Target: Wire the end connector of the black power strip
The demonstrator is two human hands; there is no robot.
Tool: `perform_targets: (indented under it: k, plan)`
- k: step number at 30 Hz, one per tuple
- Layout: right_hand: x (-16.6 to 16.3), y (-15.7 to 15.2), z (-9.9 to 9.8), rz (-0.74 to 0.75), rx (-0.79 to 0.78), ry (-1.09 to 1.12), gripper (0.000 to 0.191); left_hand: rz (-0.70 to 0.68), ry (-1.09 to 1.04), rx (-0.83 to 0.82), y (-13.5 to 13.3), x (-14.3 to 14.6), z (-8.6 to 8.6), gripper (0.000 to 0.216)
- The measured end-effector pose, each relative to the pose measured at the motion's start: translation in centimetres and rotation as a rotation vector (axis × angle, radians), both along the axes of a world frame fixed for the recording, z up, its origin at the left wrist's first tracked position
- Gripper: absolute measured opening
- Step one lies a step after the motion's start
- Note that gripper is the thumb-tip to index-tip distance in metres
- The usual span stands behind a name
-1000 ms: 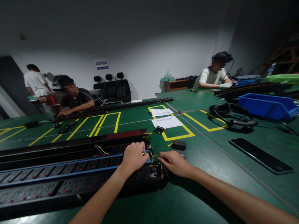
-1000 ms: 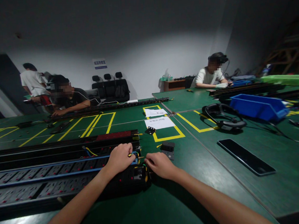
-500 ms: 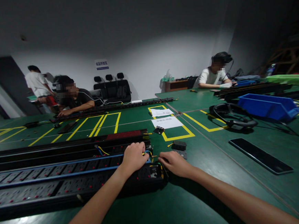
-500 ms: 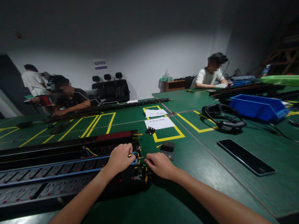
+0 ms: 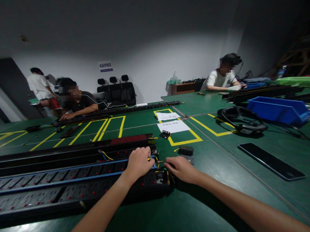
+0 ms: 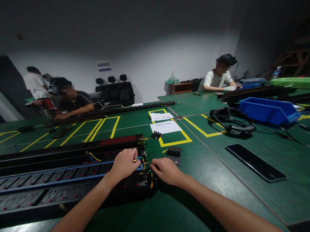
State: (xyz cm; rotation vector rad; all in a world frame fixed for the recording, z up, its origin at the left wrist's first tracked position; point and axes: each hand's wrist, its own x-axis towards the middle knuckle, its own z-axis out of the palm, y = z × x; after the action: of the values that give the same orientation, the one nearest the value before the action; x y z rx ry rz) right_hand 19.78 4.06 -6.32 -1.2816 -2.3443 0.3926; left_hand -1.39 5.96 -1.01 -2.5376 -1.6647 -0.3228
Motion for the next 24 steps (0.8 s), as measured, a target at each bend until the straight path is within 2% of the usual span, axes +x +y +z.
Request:
perform_targets:
  k: [24]
  plan:
    - [-0.03,0.05,-0.11,-0.008,0.002,0.002,0.028,-0.012,-0.017,0.03,0.22,-0.19,-0.48,0.009]
